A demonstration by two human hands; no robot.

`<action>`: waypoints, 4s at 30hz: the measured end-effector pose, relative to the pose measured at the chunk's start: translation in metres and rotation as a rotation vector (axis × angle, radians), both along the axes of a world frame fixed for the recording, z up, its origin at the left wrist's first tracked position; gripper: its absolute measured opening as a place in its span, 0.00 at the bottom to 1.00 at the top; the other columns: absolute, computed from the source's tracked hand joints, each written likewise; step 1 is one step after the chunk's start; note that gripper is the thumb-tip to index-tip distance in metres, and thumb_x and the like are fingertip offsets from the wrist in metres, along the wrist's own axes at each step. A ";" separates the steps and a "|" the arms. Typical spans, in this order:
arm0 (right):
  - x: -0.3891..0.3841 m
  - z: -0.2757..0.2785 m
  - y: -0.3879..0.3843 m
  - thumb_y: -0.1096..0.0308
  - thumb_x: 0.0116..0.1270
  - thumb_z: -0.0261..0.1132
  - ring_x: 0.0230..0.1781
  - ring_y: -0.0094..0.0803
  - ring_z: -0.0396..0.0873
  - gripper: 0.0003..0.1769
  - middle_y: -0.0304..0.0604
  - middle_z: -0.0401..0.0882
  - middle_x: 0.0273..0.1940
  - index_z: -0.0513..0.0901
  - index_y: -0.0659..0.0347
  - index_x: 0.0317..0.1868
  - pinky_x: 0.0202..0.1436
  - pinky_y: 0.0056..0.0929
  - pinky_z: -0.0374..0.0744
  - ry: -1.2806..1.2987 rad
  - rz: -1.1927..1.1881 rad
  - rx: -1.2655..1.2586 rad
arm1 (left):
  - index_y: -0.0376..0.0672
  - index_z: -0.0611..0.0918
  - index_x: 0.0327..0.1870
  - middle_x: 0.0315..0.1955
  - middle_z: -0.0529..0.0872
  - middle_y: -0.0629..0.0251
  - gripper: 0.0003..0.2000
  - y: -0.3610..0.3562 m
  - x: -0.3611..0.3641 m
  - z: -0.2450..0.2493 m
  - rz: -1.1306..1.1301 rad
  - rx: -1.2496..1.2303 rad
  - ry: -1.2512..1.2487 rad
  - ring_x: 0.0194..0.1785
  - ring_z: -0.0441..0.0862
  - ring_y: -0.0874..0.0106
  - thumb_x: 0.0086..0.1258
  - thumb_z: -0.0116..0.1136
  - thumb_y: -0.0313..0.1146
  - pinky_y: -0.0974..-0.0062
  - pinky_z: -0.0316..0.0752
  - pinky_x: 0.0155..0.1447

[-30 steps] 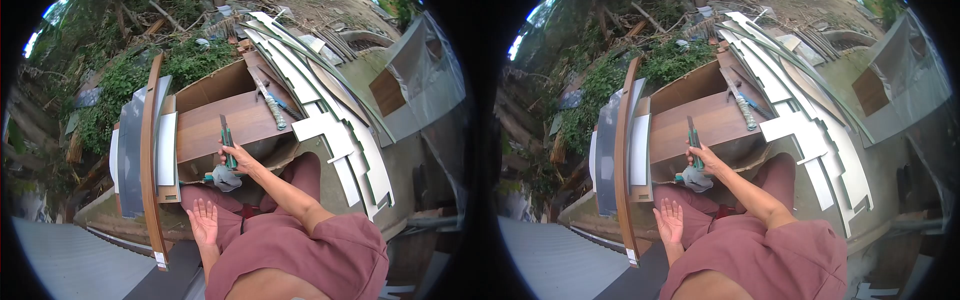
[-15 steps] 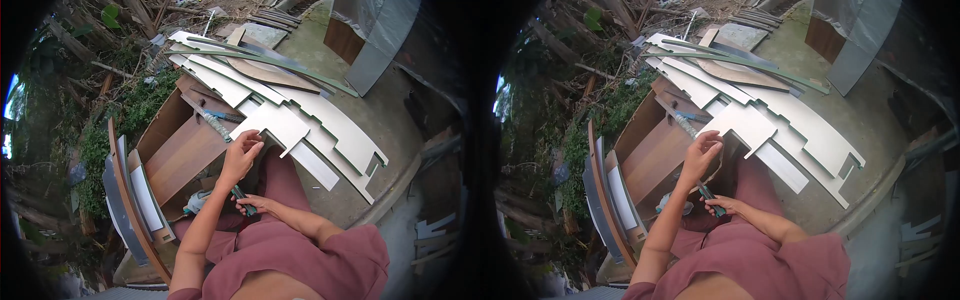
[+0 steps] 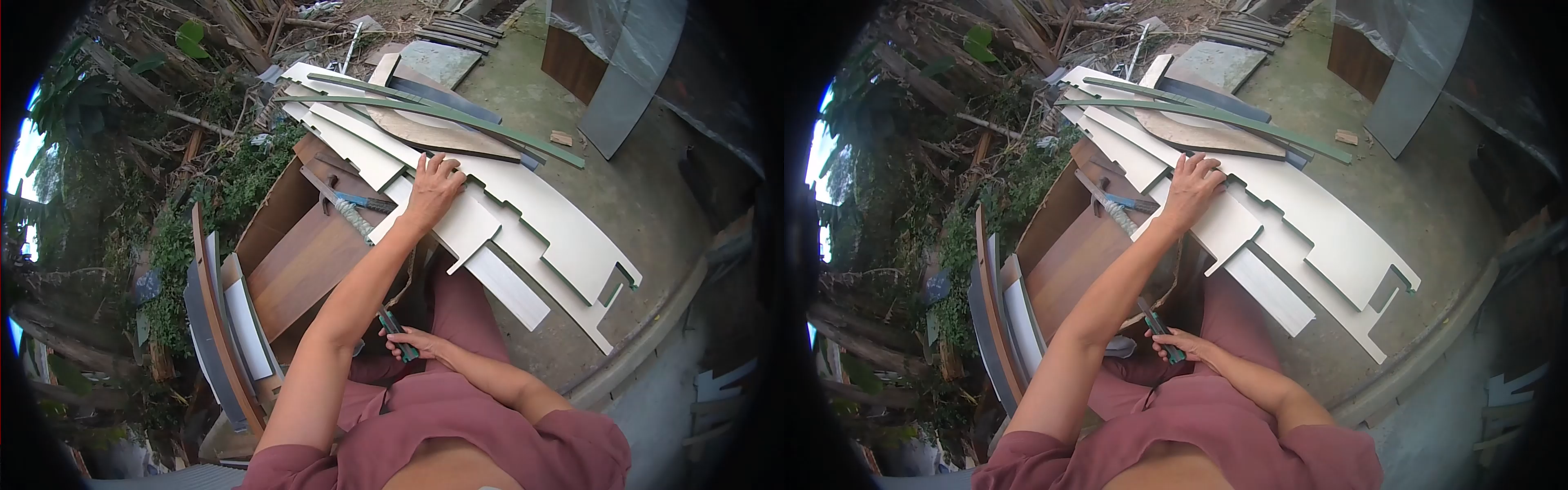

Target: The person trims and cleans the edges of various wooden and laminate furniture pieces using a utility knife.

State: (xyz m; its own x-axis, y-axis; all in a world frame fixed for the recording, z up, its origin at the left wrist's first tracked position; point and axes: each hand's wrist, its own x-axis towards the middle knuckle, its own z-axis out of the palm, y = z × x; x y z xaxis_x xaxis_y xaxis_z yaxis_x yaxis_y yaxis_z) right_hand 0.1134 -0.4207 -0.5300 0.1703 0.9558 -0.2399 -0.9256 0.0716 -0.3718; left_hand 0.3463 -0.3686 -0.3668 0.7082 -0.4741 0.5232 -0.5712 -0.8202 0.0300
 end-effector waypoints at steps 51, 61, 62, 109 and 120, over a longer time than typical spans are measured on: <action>-0.057 0.282 0.123 0.66 0.68 0.56 0.26 0.42 0.73 0.34 0.47 0.66 0.33 0.54 0.45 0.72 0.29 0.40 0.76 -1.703 -0.246 0.074 | 0.42 0.73 0.45 0.43 0.77 0.67 0.17 0.172 -0.395 0.196 0.641 -1.228 -1.141 0.47 0.77 0.75 0.66 0.59 0.45 0.73 0.77 0.54; 0.023 0.131 0.182 0.55 0.72 0.46 0.44 0.60 0.76 0.29 0.60 0.75 0.42 0.53 0.44 0.71 0.48 0.54 0.72 -1.656 -0.071 -0.379 | 0.42 0.75 0.42 0.38 0.78 0.67 0.16 0.197 -0.410 0.192 0.656 -1.199 -1.142 0.44 0.78 0.74 0.63 0.63 0.43 0.72 0.77 0.53; 0.032 0.121 0.185 0.55 0.72 0.46 0.45 0.61 0.75 0.29 0.61 0.75 0.42 0.54 0.45 0.71 0.49 0.54 0.72 -1.663 -0.032 -0.423 | 0.42 0.75 0.44 0.40 0.77 0.67 0.16 0.199 -0.413 0.191 0.677 -1.191 -1.133 0.46 0.77 0.74 0.65 0.61 0.43 0.72 0.77 0.54; -0.079 0.335 0.148 0.64 0.64 0.61 0.26 0.38 0.75 0.32 0.44 0.72 0.32 0.64 0.48 0.69 0.27 0.36 0.77 -1.843 -0.057 0.353 | 0.48 0.73 0.29 0.27 0.70 0.71 0.18 0.214 -0.410 0.191 0.535 -1.268 -1.374 0.32 0.70 0.77 0.73 0.46 0.51 0.72 0.71 0.42; -0.038 0.288 0.147 0.60 0.67 0.58 0.30 0.45 0.77 0.29 0.48 0.73 0.31 0.63 0.45 0.69 0.32 0.41 0.77 -1.922 0.089 0.057 | 0.48 0.78 0.27 0.28 0.69 0.71 0.19 0.222 -0.425 0.181 0.469 -1.266 -1.268 0.33 0.70 0.75 0.71 0.49 0.52 0.72 0.73 0.43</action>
